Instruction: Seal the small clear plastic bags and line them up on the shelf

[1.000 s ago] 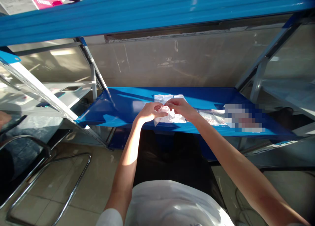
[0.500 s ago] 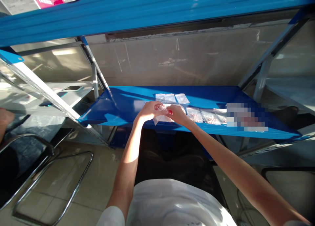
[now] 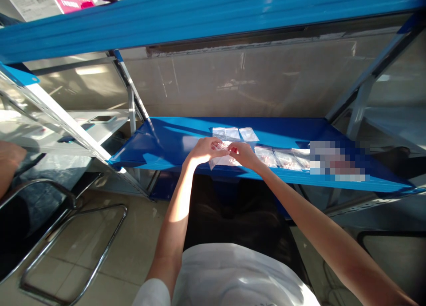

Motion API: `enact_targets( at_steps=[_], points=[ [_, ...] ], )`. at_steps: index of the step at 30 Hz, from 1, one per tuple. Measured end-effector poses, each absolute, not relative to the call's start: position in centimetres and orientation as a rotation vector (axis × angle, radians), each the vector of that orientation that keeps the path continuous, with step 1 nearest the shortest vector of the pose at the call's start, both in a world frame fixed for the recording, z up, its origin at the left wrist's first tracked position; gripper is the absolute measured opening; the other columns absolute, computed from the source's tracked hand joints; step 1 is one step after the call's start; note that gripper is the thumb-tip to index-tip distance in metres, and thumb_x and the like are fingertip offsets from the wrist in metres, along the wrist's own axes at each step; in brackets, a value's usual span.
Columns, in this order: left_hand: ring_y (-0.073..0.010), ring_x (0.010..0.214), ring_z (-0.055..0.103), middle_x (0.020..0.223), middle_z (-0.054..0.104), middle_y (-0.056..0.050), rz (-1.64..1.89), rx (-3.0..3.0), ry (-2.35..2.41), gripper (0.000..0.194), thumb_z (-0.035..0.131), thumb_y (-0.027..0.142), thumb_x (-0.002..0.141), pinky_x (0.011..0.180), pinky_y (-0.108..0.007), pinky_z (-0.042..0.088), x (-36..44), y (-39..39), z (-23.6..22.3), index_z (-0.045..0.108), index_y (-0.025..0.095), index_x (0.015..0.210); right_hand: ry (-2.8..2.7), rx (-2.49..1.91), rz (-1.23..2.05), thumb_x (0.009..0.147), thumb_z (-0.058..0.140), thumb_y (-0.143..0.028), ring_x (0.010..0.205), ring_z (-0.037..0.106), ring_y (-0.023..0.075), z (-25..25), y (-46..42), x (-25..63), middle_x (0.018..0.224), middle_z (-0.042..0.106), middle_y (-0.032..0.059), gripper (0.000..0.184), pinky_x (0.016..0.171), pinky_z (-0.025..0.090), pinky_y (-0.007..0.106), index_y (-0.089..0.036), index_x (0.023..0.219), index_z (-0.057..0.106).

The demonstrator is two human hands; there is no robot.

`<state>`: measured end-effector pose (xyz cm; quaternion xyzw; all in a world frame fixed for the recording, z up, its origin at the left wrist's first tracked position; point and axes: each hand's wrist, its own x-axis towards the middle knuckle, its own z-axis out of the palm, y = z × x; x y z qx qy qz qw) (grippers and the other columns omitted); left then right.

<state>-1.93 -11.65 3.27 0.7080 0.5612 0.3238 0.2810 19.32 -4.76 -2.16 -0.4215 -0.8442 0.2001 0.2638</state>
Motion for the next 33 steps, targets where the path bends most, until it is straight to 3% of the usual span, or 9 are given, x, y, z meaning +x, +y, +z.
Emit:
enact_targets(
  at_steps=[3, 9, 15, 22, 29, 33],
  points=[
    [-0.0246, 0.099, 0.071, 0.108, 0.08, -0.008, 0.859, 1.898, 1.5, 0.06, 0.088, 0.059, 0.074, 0.082, -0.031, 0.055, -1.8, -11.7, 3.3, 0.08, 0.018, 0.117, -2.112, -1.081, 0.756, 0.089, 0.066, -0.033, 0.081, 0.065, 0.0226, -1.0, -5.1, 20.0, 0.09, 0.076, 0.0079, 0.016, 0.073, 0.045, 0.034, -0.02, 0.084, 0.074],
    [-0.025, 0.1, 0.07, 0.109, 0.079, -0.008, 0.856, 1.9, 1.475, 0.061, 0.088, 0.061, 0.074, 0.082, -0.032, 0.054, -1.3, -11.7, 3.2, 0.08, 0.018, 0.117, -1.967, -0.963, 1.098, 0.086, 0.071, -0.055, 0.073, 0.059, 0.0195, 2.3, -6.8, 20.4, 0.077, 0.071, 0.0055, 0.037, 0.066, 0.043, 0.034, -0.018, 0.085, 0.078],
    [-0.0249, 0.099, 0.071, 0.105, 0.079, -0.006, 0.834, 1.937, 1.426, 0.059, 0.087, 0.059, 0.076, 0.081, -0.032, 0.053, -1.1, -11.7, 3.5, 0.08, 0.019, 0.119, -2.098, -0.972, 1.034, 0.083, 0.075, -0.048, 0.081, 0.065, 0.0227, 3.5, -7.0, 19.5, 0.083, 0.075, 0.0071, 0.029, 0.072, 0.046, 0.034, -0.02, 0.077, 0.078],
    [-0.0238, 0.097, 0.071, 0.105, 0.08, -0.006, 0.86, 1.919, 1.428, 0.056, 0.086, 0.058, 0.077, 0.08, -0.031, 0.054, -1.2, -11.9, 3.7, 0.081, 0.019, 0.117, -2.043, -1.043, 1.117, 0.09, 0.068, -0.051, 0.062, 0.048, 0.0139, 3.9, -7.2, 19.6, 0.072, 0.064, 0.0039, 0.036, 0.054, 0.032, 0.029, -0.018, 0.082, 0.076],
    [-0.0252, 0.102, 0.072, 0.112, 0.08, -0.009, 0.87, 1.898, 1.47, 0.061, 0.087, 0.057, 0.076, 0.085, -0.032, 0.056, -1.6, -11.8, 3.4, 0.079, 0.018, 0.122, -1.971, -1.067, 1.066, 0.094, 0.065, -0.046, 0.063, 0.052, 0.0142, 2.6, -5.8, 21.1, 0.074, 0.065, 0.0038, 0.031, 0.053, 0.034, 0.027, -0.017, 0.088, 0.075],
    [-0.0254, 0.103, 0.072, 0.111, 0.08, -0.008, 0.864, 1.893, 1.502, 0.064, 0.088, 0.061, 0.074, 0.085, -0.031, 0.056, -1.7, -11.6, 3.2, 0.079, 0.018, 0.121, -2.096, -1.165, 0.787, 0.094, 0.064, -0.032, 0.077, 0.066, 0.0209, 0.6, -4.2, 21.6, 0.086, 0.076, 0.0084, 0.021, 0.066, 0.044, 0.031, -0.017, 0.09, 0.078]
  ],
)
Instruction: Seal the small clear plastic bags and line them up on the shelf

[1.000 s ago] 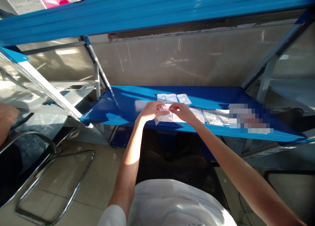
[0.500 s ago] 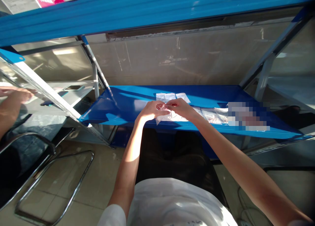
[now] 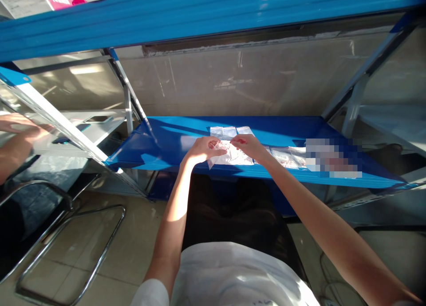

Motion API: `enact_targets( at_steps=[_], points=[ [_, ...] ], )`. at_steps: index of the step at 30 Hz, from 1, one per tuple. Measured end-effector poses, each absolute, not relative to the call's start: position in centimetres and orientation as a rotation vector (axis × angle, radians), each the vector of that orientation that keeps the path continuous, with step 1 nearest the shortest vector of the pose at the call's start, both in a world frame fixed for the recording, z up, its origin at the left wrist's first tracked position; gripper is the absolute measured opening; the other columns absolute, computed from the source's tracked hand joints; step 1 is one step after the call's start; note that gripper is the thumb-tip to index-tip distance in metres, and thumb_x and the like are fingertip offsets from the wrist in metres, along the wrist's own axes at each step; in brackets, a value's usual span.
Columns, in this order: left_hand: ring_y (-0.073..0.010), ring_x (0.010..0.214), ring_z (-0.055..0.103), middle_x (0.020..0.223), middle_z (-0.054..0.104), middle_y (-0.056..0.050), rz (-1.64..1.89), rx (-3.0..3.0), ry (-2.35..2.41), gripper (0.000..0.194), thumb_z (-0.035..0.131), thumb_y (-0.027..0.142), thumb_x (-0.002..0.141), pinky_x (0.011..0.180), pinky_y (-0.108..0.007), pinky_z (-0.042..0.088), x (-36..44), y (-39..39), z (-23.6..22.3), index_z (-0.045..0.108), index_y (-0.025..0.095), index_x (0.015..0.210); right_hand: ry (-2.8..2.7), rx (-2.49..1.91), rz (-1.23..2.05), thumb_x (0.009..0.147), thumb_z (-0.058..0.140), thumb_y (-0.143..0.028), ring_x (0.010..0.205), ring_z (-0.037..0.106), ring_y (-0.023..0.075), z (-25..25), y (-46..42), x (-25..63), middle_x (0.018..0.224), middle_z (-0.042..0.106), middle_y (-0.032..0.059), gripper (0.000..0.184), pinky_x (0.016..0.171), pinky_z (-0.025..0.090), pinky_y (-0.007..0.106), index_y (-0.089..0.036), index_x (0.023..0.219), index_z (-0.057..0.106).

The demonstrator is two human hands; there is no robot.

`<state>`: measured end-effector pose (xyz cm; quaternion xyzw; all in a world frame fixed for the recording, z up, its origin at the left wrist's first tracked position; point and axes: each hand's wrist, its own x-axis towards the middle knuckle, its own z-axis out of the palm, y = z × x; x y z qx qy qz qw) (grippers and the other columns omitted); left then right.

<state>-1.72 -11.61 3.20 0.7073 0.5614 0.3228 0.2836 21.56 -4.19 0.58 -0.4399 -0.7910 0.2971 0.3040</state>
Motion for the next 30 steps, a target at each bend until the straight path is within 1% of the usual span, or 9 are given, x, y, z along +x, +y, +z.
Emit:
enact_targets(
  at_steps=[2, 4, 6, 10, 15, 21, 25, 30],
  points=[
    [-0.0254, 0.103, 0.072, 0.111, 0.08, -0.007, 0.861, 1.903, 1.512, 0.066, 0.087, 0.064, 0.074, 0.084, -0.031, 0.056, -1.8, -11.5, 3.0, 0.079, 0.019, 0.12, -2.166, -1.224, 0.597, 0.093, 0.065, -0.024, 0.086, 0.07, 0.0242, -0.4, -3.5, 21.4, 0.096, 0.08, 0.0105, 0.016, 0.075, 0.047, 0.033, -0.017, 0.091, 0.079],
    [-0.0254, 0.103, 0.072, 0.109, 0.08, -0.007, 0.862, 1.907, 1.522, 0.068, 0.086, 0.066, 0.073, 0.084, -0.031, 0.056, -1.8, -11.3, 2.9, 0.079, 0.019, 0.121, -2.238, -1.257, 0.469, 0.094, 0.064, -0.019, 0.089, 0.071, 0.0255, -1.2, -3.0, 21.1, 0.1, 0.081, 0.0109, 0.016, 0.078, 0.047, 0.034, -0.017, 0.092, 0.08],
    [-0.0253, 0.101, 0.072, 0.107, 0.08, -0.008, 0.868, 1.9, 1.528, 0.068, 0.087, 0.066, 0.072, 0.084, -0.032, 0.056, -1.8, -11.3, 2.7, 0.079, 0.019, 0.12, -2.309, -1.258, 0.399, 0.095, 0.064, -0.016, 0.089, 0.072, 0.0255, -1.9, -2.7, 20.7, 0.099, 0.082, 0.0105, 0.017, 0.079, 0.046, 0.033, -0.017, 0.093, 0.08],
    [-0.0248, 0.098, 0.073, 0.103, 0.081, -0.008, 0.881, 1.887, 1.477, 0.061, 0.086, 0.064, 0.074, 0.084, -0.032, 0.056, -1.8, -11.3, 2.8, 0.081, 0.019, 0.113, -2.377, -1.262, 0.299, 0.096, 0.065, -0.015, 0.092, 0.072, 0.0257, -2.7, -2.3, 20.2, 0.099, 0.081, 0.0114, 0.016, 0.077, 0.045, 0.031, -0.016, 0.093, 0.08],
    [-0.0257, 0.099, 0.074, 0.105, 0.081, -0.01, 0.897, 1.895, 1.494, 0.058, 0.088, 0.059, 0.075, 0.083, -0.032, 0.057, -1.9, -11.4, 3.0, 0.081, 0.017, 0.114, -2.402, -1.271, 0.308, 0.096, 0.067, -0.016, 0.095, 0.072, 0.0262, -3.1, -2.2, 19.9, 0.1, 0.081, 0.0119, 0.015, 0.078, 0.045, 0.031, -0.017, 0.089, 0.08],
    [-0.0257, 0.097, 0.074, 0.105, 0.081, -0.01, 0.886, 1.876, 1.491, 0.059, 0.089, 0.06, 0.073, 0.08, -0.031, 0.058, -2.0, -11.4, 3.0, 0.081, 0.017, 0.114, -2.396, -1.292, 0.339, 0.097, 0.067, -0.018, 0.093, 0.072, 0.0266, -2.9, -2.3, 20.0, 0.098, 0.081, 0.0115, 0.016, 0.076, 0.045, 0.031, -0.016, 0.089, 0.08],
    [-0.0266, 0.1, 0.074, 0.108, 0.081, -0.011, 0.886, 1.865, 1.533, 0.063, 0.089, 0.059, 0.073, 0.083, -0.033, 0.059, -1.9, -11.4, 2.9, 0.08, 0.017, 0.118, -2.391, -1.313, 0.367, 0.097, 0.066, -0.017, 0.093, 0.073, 0.0269, -3.0, -2.1, 19.9, 0.099, 0.082, 0.0126, 0.017, 0.074, 0.045, 0.032, -0.016, 0.089, 0.08],
    [-0.0267, 0.101, 0.074, 0.107, 0.081, -0.01, 0.881, 1.897, 1.521, 0.062, 0.088, 0.06, 0.074, 0.086, -0.034, 0.059, -1.9, -11.6, 3.0, 0.08, 0.018, 0.119, -2.293, -1.358, 0.398, 0.096, 0.067, -0.023, 0.09, 0.073, 0.026, -3.2, -2.1, 20.2, 0.096, 0.082, 0.0116, 0.016, 0.075, 0.046, 0.031, -0.016, 0.091, 0.08]
  ],
)
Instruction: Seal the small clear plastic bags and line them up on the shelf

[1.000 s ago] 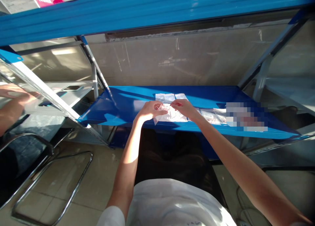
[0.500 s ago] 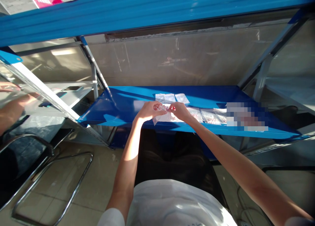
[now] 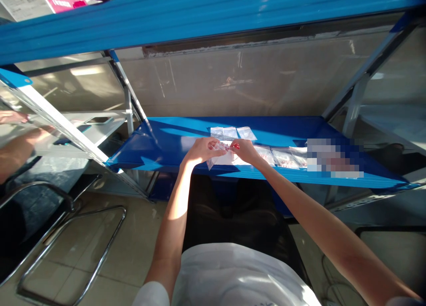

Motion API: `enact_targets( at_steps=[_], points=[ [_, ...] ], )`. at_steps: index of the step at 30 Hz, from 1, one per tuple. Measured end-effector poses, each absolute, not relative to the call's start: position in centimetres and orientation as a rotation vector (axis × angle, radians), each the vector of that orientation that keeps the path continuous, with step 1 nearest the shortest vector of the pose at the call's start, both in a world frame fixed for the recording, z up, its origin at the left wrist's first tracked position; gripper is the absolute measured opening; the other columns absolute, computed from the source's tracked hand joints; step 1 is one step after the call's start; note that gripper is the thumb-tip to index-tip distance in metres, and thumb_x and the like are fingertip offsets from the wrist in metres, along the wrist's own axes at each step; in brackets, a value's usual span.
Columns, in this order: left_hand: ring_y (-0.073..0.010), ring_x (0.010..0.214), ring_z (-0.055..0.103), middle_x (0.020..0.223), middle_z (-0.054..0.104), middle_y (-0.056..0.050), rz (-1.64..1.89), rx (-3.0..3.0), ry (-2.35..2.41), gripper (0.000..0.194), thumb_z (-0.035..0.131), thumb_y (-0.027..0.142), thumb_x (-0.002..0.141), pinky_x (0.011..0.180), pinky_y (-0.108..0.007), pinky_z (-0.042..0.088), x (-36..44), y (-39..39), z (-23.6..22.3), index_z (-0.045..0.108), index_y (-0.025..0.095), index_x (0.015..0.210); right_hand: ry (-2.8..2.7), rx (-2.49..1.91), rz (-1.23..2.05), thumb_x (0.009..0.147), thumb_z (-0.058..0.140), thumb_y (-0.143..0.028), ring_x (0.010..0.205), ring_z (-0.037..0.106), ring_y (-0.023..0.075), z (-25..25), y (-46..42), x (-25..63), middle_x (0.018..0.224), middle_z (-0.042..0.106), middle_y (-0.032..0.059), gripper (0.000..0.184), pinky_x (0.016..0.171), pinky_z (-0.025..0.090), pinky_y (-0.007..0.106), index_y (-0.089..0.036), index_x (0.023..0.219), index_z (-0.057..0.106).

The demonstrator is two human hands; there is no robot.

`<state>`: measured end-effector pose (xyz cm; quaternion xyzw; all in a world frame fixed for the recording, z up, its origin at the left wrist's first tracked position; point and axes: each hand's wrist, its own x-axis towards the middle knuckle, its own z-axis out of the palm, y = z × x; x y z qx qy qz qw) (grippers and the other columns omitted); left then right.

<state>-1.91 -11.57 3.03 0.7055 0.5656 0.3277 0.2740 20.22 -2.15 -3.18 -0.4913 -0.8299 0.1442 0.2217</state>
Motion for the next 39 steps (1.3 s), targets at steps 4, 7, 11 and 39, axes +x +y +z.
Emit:
enact_targets(
  at_steps=[4, 7, 11, 39],
  points=[
    [-0.0266, 0.101, 0.073, 0.105, 0.08, -0.008, 0.881, 1.906, 1.508, 0.065, 0.088, 0.063, 0.073, 0.086, -0.034, 0.058, -1.8, -11.6, 3.0, 0.08, 0.019, 0.119, -2.179, -1.287, 0.528, 0.093, 0.065, -0.027, 0.088, 0.071, 0.0246, -2.5, -2.6, 20.9, 0.097, 0.081, 0.0111, 0.016, 0.074, 0.047, 0.032, -0.017, 0.088, 0.078],
    [-0.0259, 0.102, 0.073, 0.106, 0.08, -0.006, 0.873, 1.932, 1.514, 0.063, 0.087, 0.063, 0.073, 0.087, -0.033, 0.057, -1.7, -11.6, 2.9, 0.08, 0.02, 0.118, -2.047, -1.221, 0.717, 0.09, 0.065, -0.032, 0.081, 0.066, 0.0226, -1.3, -3.5, 21.3, 0.088, 0.077, 0.0095, 0.018, 0.07, 0.046, 0.032, -0.017, 0.084, 0.074],
    [-0.0254, 0.103, 0.072, 0.109, 0.079, -0.006, 0.846, 1.943, 1.498, 0.06, 0.086, 0.061, 0.075, 0.085, -0.032, 0.055, -1.3, -11.6, 3.1, 0.08, 0.02, 0.118, -2.02, -1.08, 0.92, 0.09, 0.065, -0.045, 0.071, 0.058, 0.019, 0.9, -5.2, 21.3, 0.076, 0.07, 0.0055, 0.028, 0.063, 0.041, 0.03, -0.018, 0.082, 0.071],
    [-0.0223, 0.097, 0.07, 0.104, 0.078, -0.009, 0.981, 1.825, 1.249, 0.054, 0.088, 0.056, 0.077, 0.084, -0.031, 0.053, 0.7, -11.9, 3.0, 0.08, 0.016, 0.113, -1.999, -0.876, 1.108, 0.087, 0.078, -0.056, 0.086, 0.073, 0.0255, 1.8, -11.0, 23.3, 0.093, 0.077, 0.0072, 0.035, 0.073, 0.054, 0.035, -0.022, 0.096, 0.075]
  ],
)
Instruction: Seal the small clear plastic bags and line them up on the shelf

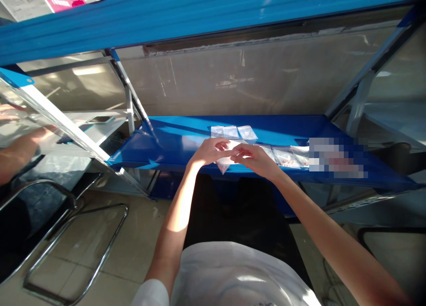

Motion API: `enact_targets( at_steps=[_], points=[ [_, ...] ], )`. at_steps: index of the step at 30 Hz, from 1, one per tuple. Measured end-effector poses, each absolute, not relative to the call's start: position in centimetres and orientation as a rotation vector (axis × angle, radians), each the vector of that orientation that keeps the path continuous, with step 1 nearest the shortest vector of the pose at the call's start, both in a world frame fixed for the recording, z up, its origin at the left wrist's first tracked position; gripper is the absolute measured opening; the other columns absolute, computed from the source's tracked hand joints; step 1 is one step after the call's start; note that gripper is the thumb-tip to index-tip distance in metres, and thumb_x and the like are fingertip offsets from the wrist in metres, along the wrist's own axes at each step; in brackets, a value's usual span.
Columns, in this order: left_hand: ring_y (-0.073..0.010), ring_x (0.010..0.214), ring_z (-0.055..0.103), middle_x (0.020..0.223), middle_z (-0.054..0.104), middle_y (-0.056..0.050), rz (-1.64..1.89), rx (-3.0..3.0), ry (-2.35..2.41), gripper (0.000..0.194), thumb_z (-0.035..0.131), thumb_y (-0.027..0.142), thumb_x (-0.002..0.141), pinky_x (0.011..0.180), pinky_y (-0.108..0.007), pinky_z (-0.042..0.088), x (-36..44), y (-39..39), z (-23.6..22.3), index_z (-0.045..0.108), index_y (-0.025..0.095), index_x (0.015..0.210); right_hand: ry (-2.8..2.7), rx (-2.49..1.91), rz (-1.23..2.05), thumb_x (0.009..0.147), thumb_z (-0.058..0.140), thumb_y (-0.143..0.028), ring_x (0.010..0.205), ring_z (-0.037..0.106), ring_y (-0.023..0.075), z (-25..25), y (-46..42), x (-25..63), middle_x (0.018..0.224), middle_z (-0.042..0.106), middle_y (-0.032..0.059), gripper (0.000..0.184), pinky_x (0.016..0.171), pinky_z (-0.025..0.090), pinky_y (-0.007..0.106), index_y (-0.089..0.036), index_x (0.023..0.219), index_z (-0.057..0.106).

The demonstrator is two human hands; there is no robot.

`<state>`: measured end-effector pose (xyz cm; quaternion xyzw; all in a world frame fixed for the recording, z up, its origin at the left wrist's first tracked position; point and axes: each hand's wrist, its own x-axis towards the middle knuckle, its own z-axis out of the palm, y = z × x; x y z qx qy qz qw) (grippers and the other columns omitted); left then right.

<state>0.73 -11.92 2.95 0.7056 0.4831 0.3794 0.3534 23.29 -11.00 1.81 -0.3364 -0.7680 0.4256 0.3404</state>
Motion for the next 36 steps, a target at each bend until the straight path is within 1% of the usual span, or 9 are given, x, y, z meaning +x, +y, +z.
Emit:
enact_targets(
  at_steps=[3, 7, 10, 14, 17, 19, 23, 29, 36],
  points=[
    [-0.0215, 0.094, 0.071, 0.101, 0.078, -0.01, 1.013, 1.782, 1.223, 0.055, 0.087, 0.054, 0.079, 0.082, -0.031, 0.054, 0.9, -11.9, 2.9, 0.079, 0.015, 0.117, -1.944, -0.884, 1.127, 0.086, 0.079, -0.057, 0.083, 0.076, 0.0276, 1.8, -11.0, 23.2, 0.087, 0.076, 0.0069, 0.037, 0.066, 0.055, 0.035, -0.022, 0.096, 0.074],
    [-0.0218, 0.093, 0.071, 0.104, 0.078, -0.011, 1.005, 1.737, 1.206, 0.059, 0.092, 0.05, 0.075, 0.075, -0.029, 0.055, 0.8, -11.9, 2.8, 0.079, 0.014, 0.12, -1.874, -0.875, 1.15, 0.082, 0.084, -0.053, 0.085, 0.078, 0.0299, 1.7, -11.5, 22.7, 0.093, 0.08, 0.0084, 0.035, 0.065, 0.058, 0.036, -0.023, 0.097, 0.074],
    [-0.0232, 0.096, 0.072, 0.107, 0.079, -0.012, 1.016, 1.746, 1.164, 0.055, 0.091, 0.048, 0.076, 0.078, -0.03, 0.056, 0.6, -11.8, 2.8, 0.079, 0.015, 0.119, -1.861, -0.859, 1.161, 0.083, 0.084, -0.052, 0.086, 0.079, 0.0305, 1.8, -12.0, 22.3, 0.094, 0.081, 0.0081, 0.033, 0.064, 0.058, 0.036, -0.024, 0.098, 0.073],
    [-0.0219, 0.096, 0.073, 0.105, 0.08, -0.012, 1.178, 1.739, 1.052, 0.039, 0.082, 0.048, 0.086, 0.086, -0.032, 0.056, 0.4, -11.3, 2.6, 0.079, 0.014, 0.107, -1.796, -0.852, 1.204, 0.088, 0.078, -0.053, 0.087, 0.081, 0.0303, 2.2, -12.2, 22.5, 0.096, 0.082, 0.0086, 0.039, 0.055, 0.052, 0.031, -0.024, 0.112, 0.07],
    [-0.0187, 0.084, 0.072, 0.091, 0.078, -0.01, 1.267, 1.645, 1.071, 0.036, 0.084, 0.047, 0.084, 0.08, -0.032, 0.056, 0.4, -11.0, 2.4, 0.076, 0.014, 0.096, -1.693, -0.843, 1.236, 0.087, 0.08, -0.049, 0.089, 0.081, 0.0293, 2.2, -12.1, 23.0, 0.099, 0.084, 0.0084, 0.047, 0.058, 0.053, 0.03, -0.025, 0.124, 0.065],
    [-0.0169, 0.078, 0.07, 0.085, 0.077, -0.008, 1.264, 1.606, 1.075, 0.035, 0.085, 0.045, 0.081, 0.076, -0.031, 0.055, 0.5, -11.0, 2.4, 0.075, 0.014, 0.093, -1.631, -0.874, 1.245, 0.085, 0.081, -0.048, 0.091, 0.081, 0.0292, 2.0, -11.9, 23.4, 0.098, 0.084, 0.0089, 0.045, 0.061, 0.055, 0.031, -0.024, 0.121, 0.066],
    [-0.0152, 0.075, 0.067, 0.083, 0.075, -0.007, 1.195, 1.6, 1.074, 0.033, 0.083, 0.044, 0.083, 0.075, -0.03, 0.053, 0.7, -11.1, 2.3, 0.075, 0.013, 0.093, -1.566, -0.917, 1.23, 0.085, 0.081, -0.05, 0.094, 0.081, 0.0292, 1.3, -11.8, 23.8, 0.093, 0.084, 0.0103, 0.033, 0.066, 0.057, 0.031, -0.022, 0.1, 0.071],
    [-0.016, 0.075, 0.066, 0.079, 0.072, -0.006, 1.088, 1.684, 1.111, 0.031, 0.079, 0.044, 0.085, 0.074, -0.03, 0.051, 1.0, -11.0, 2.1, 0.072, 0.014, 0.086, -1.544, -0.905, 1.19, 0.087, 0.079, -0.057, 0.09, 0.081, 0.0283, 1.0, -12.5, 23.8, 0.09, 0.084, 0.0092, 0.037, 0.065, 0.057, 0.032, -0.022, 0.097, 0.073],
    [-0.0165, 0.08, 0.067, 0.085, 0.072, -0.006, 1.118, 1.764, 1.027, 0.032, 0.076, 0.046, 0.088, 0.078, -0.03, 0.052, 1.3, -11.3, 2.7, 0.071, 0.014, 0.089, -1.517, -0.883, 1.13, 0.088, 0.077, -0.066, 0.084, 0.081, 0.0299, 1.5, -13.1, 24.1, 0.087, 0.082, 0.0101, 0.045, 0.057, 0.052, 0.031, -0.022, 0.094, 0.074]
  ],
)
